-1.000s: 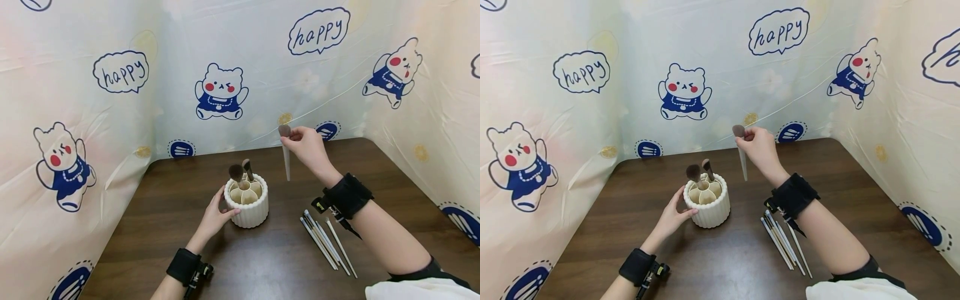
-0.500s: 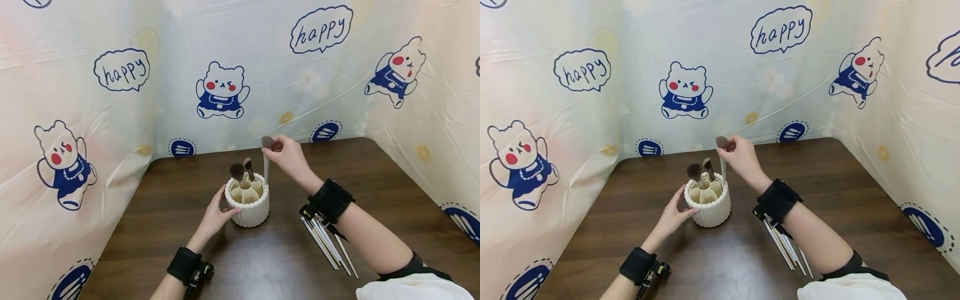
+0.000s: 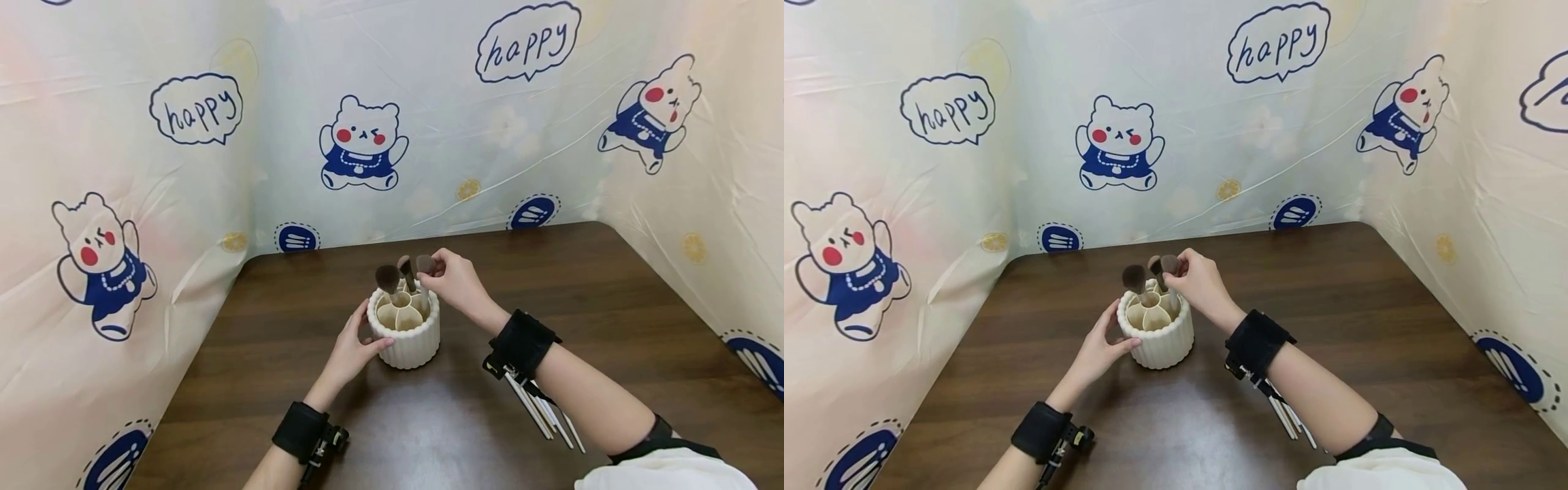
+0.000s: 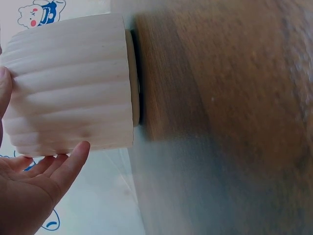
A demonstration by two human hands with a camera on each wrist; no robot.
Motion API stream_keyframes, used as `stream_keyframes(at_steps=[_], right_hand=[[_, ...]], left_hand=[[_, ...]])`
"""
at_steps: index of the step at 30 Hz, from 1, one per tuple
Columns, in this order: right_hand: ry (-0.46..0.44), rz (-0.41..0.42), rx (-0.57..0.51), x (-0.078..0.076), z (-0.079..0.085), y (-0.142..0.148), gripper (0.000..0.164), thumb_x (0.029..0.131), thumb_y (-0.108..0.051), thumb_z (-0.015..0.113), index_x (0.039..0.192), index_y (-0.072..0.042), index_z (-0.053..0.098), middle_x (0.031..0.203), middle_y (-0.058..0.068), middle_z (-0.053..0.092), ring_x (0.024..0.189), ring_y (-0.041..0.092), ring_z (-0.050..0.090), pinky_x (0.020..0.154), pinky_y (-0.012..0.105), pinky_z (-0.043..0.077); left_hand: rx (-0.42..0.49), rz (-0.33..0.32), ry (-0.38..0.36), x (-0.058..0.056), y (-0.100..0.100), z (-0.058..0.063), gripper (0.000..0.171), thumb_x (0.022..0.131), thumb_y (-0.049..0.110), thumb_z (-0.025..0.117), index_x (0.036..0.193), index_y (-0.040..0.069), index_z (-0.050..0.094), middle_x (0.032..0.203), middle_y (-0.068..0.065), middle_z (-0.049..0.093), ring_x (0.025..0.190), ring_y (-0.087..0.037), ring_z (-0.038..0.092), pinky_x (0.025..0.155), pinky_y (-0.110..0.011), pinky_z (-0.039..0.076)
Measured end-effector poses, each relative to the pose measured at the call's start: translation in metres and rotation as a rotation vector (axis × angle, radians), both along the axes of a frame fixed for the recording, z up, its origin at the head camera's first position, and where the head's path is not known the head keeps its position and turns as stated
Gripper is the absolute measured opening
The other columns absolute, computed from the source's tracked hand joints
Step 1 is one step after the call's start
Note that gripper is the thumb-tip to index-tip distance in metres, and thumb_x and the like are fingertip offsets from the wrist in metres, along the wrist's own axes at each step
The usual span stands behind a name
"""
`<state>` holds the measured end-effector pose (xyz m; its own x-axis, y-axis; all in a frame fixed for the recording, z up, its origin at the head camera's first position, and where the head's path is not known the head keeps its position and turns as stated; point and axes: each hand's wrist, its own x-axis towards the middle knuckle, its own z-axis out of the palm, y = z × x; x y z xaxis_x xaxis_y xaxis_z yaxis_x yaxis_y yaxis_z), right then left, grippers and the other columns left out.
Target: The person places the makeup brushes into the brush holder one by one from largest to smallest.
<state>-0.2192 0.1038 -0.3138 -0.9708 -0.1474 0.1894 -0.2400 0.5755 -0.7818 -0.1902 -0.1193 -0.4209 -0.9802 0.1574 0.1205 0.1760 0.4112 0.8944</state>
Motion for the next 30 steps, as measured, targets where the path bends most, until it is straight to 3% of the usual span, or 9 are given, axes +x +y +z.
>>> stream_keyframes(at_steps=[6,13,30], right_hand=[[-0.024,0.012,0.019,0.000,-0.017,0.000,0.022,0.084,-0.016,0.067,0.098,0.000,0.060,0.090,0.013,0.066,0.079,0.020,0.062,0.066,0.023,0.048],[-0.079,0.037,0.054,0.002,-0.023,0.002,0.021,0.084,-0.012,0.066,0.098,0.001,0.058,0.087,0.013,0.063,0.070,0.016,0.053,0.060,0.022,0.041],[-0.042,0.040,0.111,-0.001,-0.035,0.002,0.020,0.082,-0.013,0.069,0.094,0.001,0.059,0.082,0.011,0.062,0.068,0.016,0.051,0.059,0.022,0.040]], left_hand=[[-0.005,0.003,0.000,-0.002,0.000,-0.001,0.093,0.078,0.021,0.079,0.152,0.009,0.023,0.148,-0.019,0.036,0.136,-0.033,0.039,0.098,-0.046,0.050],[-0.001,0.005,-0.002,-0.002,0.000,0.000,0.093,0.078,0.020,0.079,0.152,0.010,0.023,0.149,-0.018,0.036,0.137,-0.033,0.038,0.098,-0.045,0.050],[-0.016,0.011,0.005,-0.002,0.001,-0.001,0.093,0.078,0.020,0.079,0.152,0.011,0.024,0.149,-0.017,0.036,0.137,-0.032,0.039,0.098,-0.045,0.050]])
